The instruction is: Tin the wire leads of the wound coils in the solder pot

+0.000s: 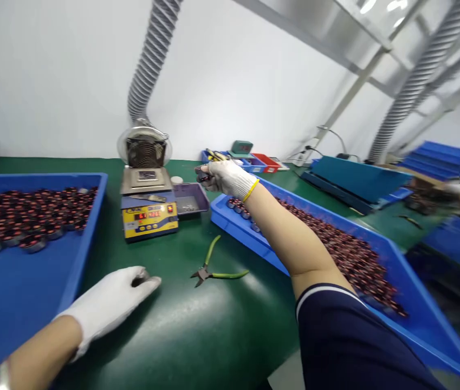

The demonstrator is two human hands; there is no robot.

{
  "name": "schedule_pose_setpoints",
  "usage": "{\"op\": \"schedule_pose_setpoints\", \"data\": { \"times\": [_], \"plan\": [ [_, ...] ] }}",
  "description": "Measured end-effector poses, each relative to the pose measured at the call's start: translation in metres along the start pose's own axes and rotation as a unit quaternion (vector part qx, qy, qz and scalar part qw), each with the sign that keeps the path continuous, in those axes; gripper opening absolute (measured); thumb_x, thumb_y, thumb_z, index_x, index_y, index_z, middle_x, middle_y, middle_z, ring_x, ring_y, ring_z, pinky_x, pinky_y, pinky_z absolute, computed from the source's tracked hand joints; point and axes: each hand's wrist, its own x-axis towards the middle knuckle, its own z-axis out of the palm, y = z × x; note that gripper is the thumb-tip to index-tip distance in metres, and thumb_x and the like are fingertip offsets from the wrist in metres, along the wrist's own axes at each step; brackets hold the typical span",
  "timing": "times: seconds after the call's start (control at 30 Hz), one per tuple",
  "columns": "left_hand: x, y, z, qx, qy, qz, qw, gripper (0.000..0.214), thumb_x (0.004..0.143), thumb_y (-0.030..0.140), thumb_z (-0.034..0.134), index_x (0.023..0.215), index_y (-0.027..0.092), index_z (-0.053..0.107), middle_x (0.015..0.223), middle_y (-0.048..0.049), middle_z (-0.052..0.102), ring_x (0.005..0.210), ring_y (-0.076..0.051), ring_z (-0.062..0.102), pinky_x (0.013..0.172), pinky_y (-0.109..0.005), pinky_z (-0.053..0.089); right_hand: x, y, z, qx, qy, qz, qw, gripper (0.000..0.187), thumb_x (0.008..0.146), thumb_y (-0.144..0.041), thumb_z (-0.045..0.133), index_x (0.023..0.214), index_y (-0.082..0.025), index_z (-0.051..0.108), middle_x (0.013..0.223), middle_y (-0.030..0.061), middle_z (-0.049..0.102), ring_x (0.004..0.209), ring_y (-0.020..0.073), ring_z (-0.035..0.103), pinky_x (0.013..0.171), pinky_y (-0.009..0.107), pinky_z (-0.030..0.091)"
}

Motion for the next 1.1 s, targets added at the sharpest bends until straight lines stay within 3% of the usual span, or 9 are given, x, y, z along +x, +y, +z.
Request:
{"op": "schedule_pose_setpoints", "data": {
  "times": [0.13,0.27,0.4,0.47,0.5,0.63,0.77,0.93,1.1],
  "plan": [
    [0.007,-0.006,0.006,0.003,0.026,0.012,1.0,0.05,0.074,0.069,0.042,0.088,0.027,0.066,0.097,-0.003,0.07,0.09,-0.025,0.064,0.072,-0.029,0.045,-0.051,0.021,-0.05,-0.233,0.113,-0.03,0.965,0.022,0.07,-0.024,0.064,0.091,-0.018,0.06,0.07,-0.0001,0.06,0.06,0.0094,0.057,0.06,0.022,0.048],
    [0.004,-0.006,-0.001,-0.07,0.174,0.048,0.981,0.044,0.069,0.068,0.051,0.088,0.032,0.067,0.098,0.0011,0.07,0.093,-0.024,0.063,0.08,-0.03,0.047,-0.089,0.055,-0.075,-0.52,0.221,0.062,0.823,0.04,0.065,-0.041,0.068,0.099,-0.021,0.063,0.09,0.004,0.066,0.082,0.0204,0.063,0.072,0.032,0.049],
    [-0.001,-0.018,-0.036,-0.089,0.462,0.012,0.882,0.04,0.071,0.06,0.053,0.091,0.028,0.067,0.094,-0.0021,0.069,0.092,-0.027,0.062,0.087,-0.04,0.045,-0.099,0.089,-0.082,-0.675,0.176,0.038,0.715,0.037,0.069,-0.045,0.062,0.096,-0.02,0.065,0.119,0.0108,0.056,0.099,0.0282,0.059,0.078,0.037,0.047],
    [-0.001,-0.036,-0.059,-0.107,0.566,-0.033,0.816,0.042,0.075,0.054,0.05,0.098,0.022,0.065,0.098,-0.0051,0.068,0.094,-0.025,0.062,0.089,-0.04,0.045,-0.096,0.098,-0.086,-0.714,0.148,0.005,0.684,0.035,0.074,-0.047,0.057,0.09,-0.017,0.066,0.119,0.0154,0.054,0.101,0.0305,0.058,0.077,0.038,0.047],
    [-0.001,-0.048,-0.07,-0.113,0.58,-0.054,0.805,0.043,0.077,0.051,0.049,0.104,0.02,0.063,0.107,-0.0064,0.066,0.1,-0.025,0.06,0.092,-0.039,0.044,-0.093,0.101,-0.09,-0.724,0.158,0.019,0.672,0.036,0.073,-0.049,0.058,0.084,-0.016,0.066,0.114,0.0178,0.056,0.098,0.0326,0.058,0.074,0.039,0.047],
    [0.001,-0.099,-0.093,-0.113,0.591,-0.167,0.781,0.045,0.078,0.038,0.05,0.11,0.008,0.059,0.113,-0.0151,0.063,0.107,-0.028,0.057,0.095,-0.041,0.042,-0.08,0.109,-0.104,-0.698,0.201,0.061,0.684,0.045,0.068,-0.061,0.056,0.084,-0.02,0.065,0.097,0.0208,0.06,0.088,0.0368,0.061,0.061,0.044,0.047],
    [0.014,-0.124,-0.081,-0.1,0.548,-0.179,0.811,0.049,0.073,0.033,0.058,0.115,0.009,0.056,0.112,-0.0142,0.064,0.106,-0.027,0.059,0.094,-0.039,0.044,-0.078,0.107,-0.109,-0.676,0.248,0.038,0.693,0.042,0.056,-0.062,0.066,0.077,-0.026,0.062,0.085,0.0126,0.059,0.083,0.039,0.061,0.057,0.049,0.048],
    [0.026,-0.126,-0.066,-0.084,0.477,-0.15,0.862,0.077,0.061,0.028,0.071,0.132,0.016,0.043,0.13,-0.0124,0.053,0.12,-0.028,0.049,0.103,-0.035,0.036,-0.089,0.086,-0.091,-0.635,0.286,-0.122,0.707,0.037,0.064,-0.054,0.06,0.09,-0.027,0.057,0.114,0.0115,0.054,0.108,0.0419,0.051,0.083,0.057,0.046],
    [0.022,-0.126,-0.067,-0.093,0.46,-0.148,0.871,0.088,0.059,0.038,0.073,0.135,0.012,0.037,0.127,-0.0153,0.054,0.116,-0.028,0.052,0.101,-0.035,0.036,-0.111,0.079,-0.036,-0.563,0.226,-0.309,0.733,0.031,0.068,-0.042,0.059,0.096,-0.03,0.056,0.123,0.0153,0.049,0.117,0.0343,0.047,0.097,0.047,0.041]
  ]
}}
